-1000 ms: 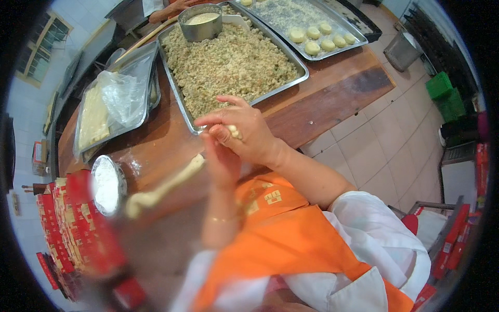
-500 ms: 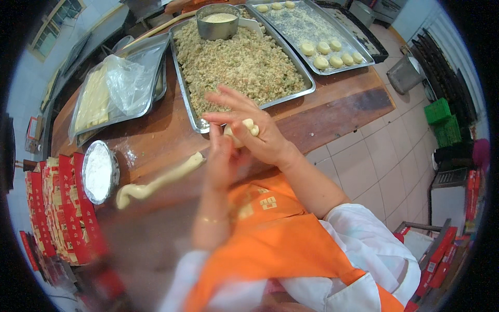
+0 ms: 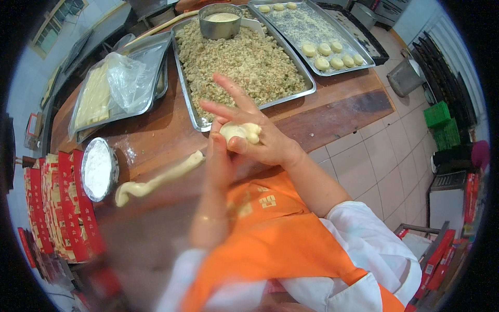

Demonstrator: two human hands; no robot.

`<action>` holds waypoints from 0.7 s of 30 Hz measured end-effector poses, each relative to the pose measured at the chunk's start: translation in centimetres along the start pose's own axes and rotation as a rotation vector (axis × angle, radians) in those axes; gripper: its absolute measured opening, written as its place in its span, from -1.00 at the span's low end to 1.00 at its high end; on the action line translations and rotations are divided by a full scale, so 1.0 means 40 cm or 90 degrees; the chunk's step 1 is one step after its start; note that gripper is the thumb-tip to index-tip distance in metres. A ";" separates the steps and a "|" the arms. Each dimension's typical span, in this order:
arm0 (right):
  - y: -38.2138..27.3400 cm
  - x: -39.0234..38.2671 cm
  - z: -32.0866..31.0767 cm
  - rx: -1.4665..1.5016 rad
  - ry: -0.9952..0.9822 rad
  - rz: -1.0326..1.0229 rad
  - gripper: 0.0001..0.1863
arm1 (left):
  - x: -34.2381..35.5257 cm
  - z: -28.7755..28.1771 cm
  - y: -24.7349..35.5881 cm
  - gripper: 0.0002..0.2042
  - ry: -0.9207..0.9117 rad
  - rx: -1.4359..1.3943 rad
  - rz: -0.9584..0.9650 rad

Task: The person prepares filled dough balls by hand, pinching pieces of dough from a long roll, flattening them, adding filling from a large tray, and placing the finished balls onto a baking sheet.

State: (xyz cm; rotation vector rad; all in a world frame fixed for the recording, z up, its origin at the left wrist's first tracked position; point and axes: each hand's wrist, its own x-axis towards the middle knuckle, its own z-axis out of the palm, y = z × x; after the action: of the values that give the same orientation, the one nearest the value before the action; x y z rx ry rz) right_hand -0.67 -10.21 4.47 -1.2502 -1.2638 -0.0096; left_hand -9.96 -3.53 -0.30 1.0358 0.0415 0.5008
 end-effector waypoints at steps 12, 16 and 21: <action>-0.009 -0.006 -0.007 0.025 -0.026 0.014 -0.37 | -0.003 0.010 0.017 -0.19 -0.001 0.053 0.001; 0.009 -0.001 -0.075 -0.023 -0.250 0.032 -0.34 | -0.012 -0.008 -0.013 -0.22 -0.006 0.009 0.000; 0.026 -0.012 -0.053 0.058 -0.122 0.055 -0.35 | -0.007 0.056 0.013 -0.22 0.082 0.081 0.051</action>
State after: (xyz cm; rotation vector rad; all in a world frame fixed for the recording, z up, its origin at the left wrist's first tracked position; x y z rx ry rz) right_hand 1.22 -11.55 3.86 -1.2484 -1.3579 0.2332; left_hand -9.82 -5.25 1.24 1.1312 0.1484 0.6445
